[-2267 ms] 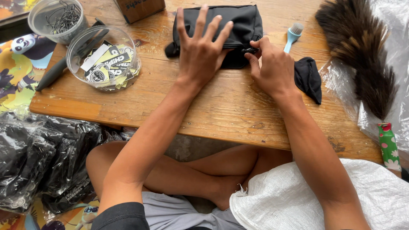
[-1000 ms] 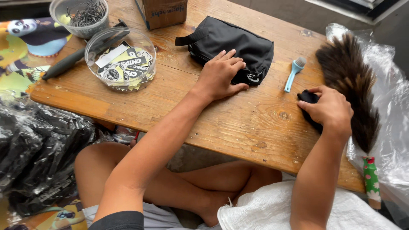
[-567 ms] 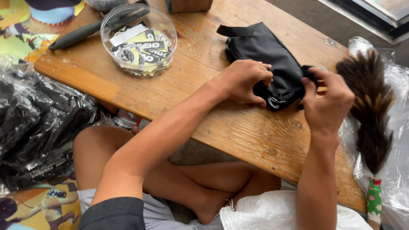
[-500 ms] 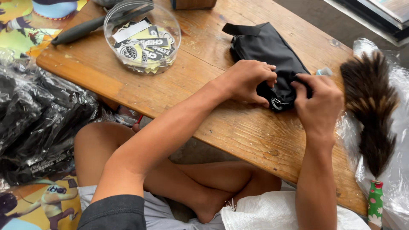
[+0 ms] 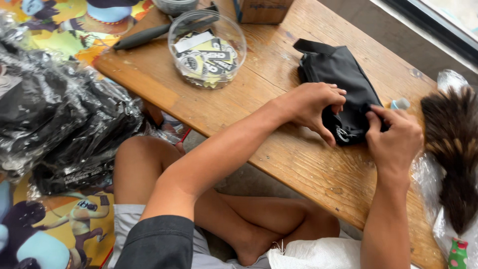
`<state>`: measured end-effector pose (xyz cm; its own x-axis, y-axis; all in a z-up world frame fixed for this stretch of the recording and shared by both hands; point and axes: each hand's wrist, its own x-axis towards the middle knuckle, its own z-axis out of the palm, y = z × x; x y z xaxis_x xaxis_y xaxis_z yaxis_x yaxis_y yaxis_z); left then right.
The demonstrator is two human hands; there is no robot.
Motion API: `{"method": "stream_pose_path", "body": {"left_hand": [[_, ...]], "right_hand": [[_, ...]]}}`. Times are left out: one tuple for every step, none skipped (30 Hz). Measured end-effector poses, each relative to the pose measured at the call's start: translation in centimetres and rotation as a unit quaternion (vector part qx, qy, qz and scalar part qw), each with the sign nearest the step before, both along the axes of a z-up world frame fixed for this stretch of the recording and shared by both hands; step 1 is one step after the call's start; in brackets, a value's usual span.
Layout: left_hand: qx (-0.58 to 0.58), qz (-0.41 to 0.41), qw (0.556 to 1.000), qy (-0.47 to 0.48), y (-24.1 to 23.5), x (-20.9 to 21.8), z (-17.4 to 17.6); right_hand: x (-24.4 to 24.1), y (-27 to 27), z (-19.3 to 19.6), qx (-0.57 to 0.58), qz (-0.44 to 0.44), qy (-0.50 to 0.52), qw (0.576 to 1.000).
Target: The person cleans a black shoulder bag with a blue brush, then attaches a keychain with a cartoon character to the bag's zipper pull.
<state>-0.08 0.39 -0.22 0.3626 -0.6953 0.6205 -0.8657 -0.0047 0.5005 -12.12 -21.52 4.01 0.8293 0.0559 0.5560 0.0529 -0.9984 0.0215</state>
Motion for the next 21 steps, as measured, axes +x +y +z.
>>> {"method": "stream_pose_path", "body": {"left_hand": [[0.0,0.008,1.0,-0.001,0.1,-0.7,0.5],[-0.015,0.029,0.999,-0.003,0.3,-1.2,1.0],[-0.029,0.05,0.998,-0.005,0.4,-1.8,1.6],[-0.03,0.057,0.998,-0.007,0.3,-1.6,1.5],[-0.016,0.059,0.998,-0.013,0.3,-1.4,1.5],[-0.003,0.062,0.998,-0.02,0.3,-1.2,1.5],[-0.004,0.07,0.997,-0.023,0.1,-1.3,1.4],[-0.007,0.066,0.998,0.011,-0.1,-1.3,1.2],[-0.01,0.062,0.997,0.045,-0.4,-1.4,1.0],[-0.011,0.067,0.997,0.043,-0.3,-1.2,1.1],[-0.036,0.063,0.997,-0.014,-0.1,-1.1,1.2],[-0.062,0.058,0.994,-0.071,-0.2,-1.0,1.2],[-0.063,0.062,0.994,-0.071,0.1,-0.9,1.3],[-0.032,0.148,0.981,-0.124,0.3,-0.8,1.3],[0.001,0.232,0.957,-0.175,0.4,-0.7,1.3],[-0.001,0.231,0.957,-0.175,0.7,-0.8,1.2],[0.073,0.269,0.95,-0.144,1.0,-0.8,1.1],[0.144,0.302,0.936,-0.113,1.0,-0.8,1.0],[0.141,0.298,0.937,-0.114,1.1,-1.0,1.2],[0.205,0.292,0.932,-0.068,1.1,-1.1,1.5],[0.268,0.284,0.92,-0.022,1.1,-1.3,1.7]], "right_hand": [[0.0,0.2,0.0,0.0,0.008,-0.001,1.0],[0.2,0.4,0.0,0.03,0.024,0.07,0.997],[0.4,0.6,0.1,0.058,0.041,0.141,0.987],[0.0,1.3,1.0,0.057,0.049,0.139,0.987],[-0.3,2.1,1.8,0.129,0.05,0.196,0.971],[-0.7,2.9,2.7,0.199,0.053,0.253,0.945],[-0.6,2.6,2.4,0.196,0.062,0.252,0.946],[-0.6,2.3,2.0,0.215,0.07,0.236,0.945],[-0.6,2.0,1.5,0.234,0.078,0.22,0.944],[-0.3,1.4,0.8,0.233,0.083,0.219,0.944],[0.1,0.8,-0.1,0.173,0.071,0.128,0.974],[0.4,0.0,-0.8,0.111,0.059,0.037,0.991],[0.7,-0.1,-1.0,0.109,0.063,0.037,0.991],[0.9,-0.2,-1.2,0.083,0.033,0.037,0.995],[1.1,-0.4,-1.5,0.057,0.004,0.037,0.998],[1.1,0.1,-1.3,0.056,0.003,0.037,0.998],[1.1,0.6,-1.1,0.074,0.028,0.073,0.994],[0.9,0.9,-0.9,0.091,0.049,0.108,0.989],[0.5,1.9,-0.1,0.089,0.045,0.107,0.989],[0.1,2.9,0.7,0.151,0.058,0.152,0.975],[-0.2,3.9,1.4,0.214,0.072,0.197,0.954]]}}
